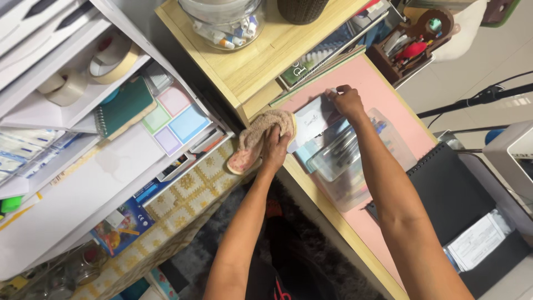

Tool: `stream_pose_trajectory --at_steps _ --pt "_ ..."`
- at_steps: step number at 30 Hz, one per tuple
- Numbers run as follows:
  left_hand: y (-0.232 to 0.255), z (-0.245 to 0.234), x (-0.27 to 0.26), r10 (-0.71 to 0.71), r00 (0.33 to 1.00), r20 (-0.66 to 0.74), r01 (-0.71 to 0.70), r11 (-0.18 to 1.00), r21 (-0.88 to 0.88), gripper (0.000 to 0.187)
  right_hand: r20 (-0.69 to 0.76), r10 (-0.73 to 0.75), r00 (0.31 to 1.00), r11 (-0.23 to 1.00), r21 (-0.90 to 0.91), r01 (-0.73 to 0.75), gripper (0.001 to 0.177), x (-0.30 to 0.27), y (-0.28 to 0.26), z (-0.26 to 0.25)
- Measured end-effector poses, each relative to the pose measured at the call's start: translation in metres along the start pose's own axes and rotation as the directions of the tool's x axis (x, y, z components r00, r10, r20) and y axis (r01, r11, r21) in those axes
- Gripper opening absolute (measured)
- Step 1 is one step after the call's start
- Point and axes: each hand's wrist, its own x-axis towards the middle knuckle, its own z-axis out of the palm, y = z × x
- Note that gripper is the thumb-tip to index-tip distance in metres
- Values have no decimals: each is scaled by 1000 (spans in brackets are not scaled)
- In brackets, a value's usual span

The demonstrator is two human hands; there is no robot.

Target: The person wipes a notebook, pen cases, and boxes of pastels with a cloth before placing them on a shelf.

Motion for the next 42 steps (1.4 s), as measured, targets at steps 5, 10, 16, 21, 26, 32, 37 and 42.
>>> stream_pose_trajectory --at_steps 5,10,16,21,26,32,37,42 --pt "-1 30 1 -117 980 -159 106 991 -75 60 69 142 988 989 37 -144 64 -7 -20 0" --pt "2 27 5 -113 959 -261 53 973 -226 66 84 14 996 988 149 -26 71 -20 -38 -19" --pt "21 -12 -2 74 986 -153 -67 997 47 49 337 97 937 918 333 -215 48 -46 -28 -42" --pt "86 -90 -43 206 978 -43 -188 947 261 34 160 152 975 781 585 -218 51 -108 24 -34" --pt "159 -147 -119 484 875 -21 -427 791 438 20 21 106 994 561 824 -77 52 -200 47 20" --pt "173 -80 -164 434 893 121 -449 834 322 54 224 131 966 -122 970 -208 45 -332 -34 70" --pt "123 -91 -154 271 962 30 -243 800 549 54 12 316 949 29 999 -23 37 -395 -57 86" --pt "93 -72 -221 401 907 129 -419 829 369 55 -200 339 919 93 980 178 33 -401 -25 123"
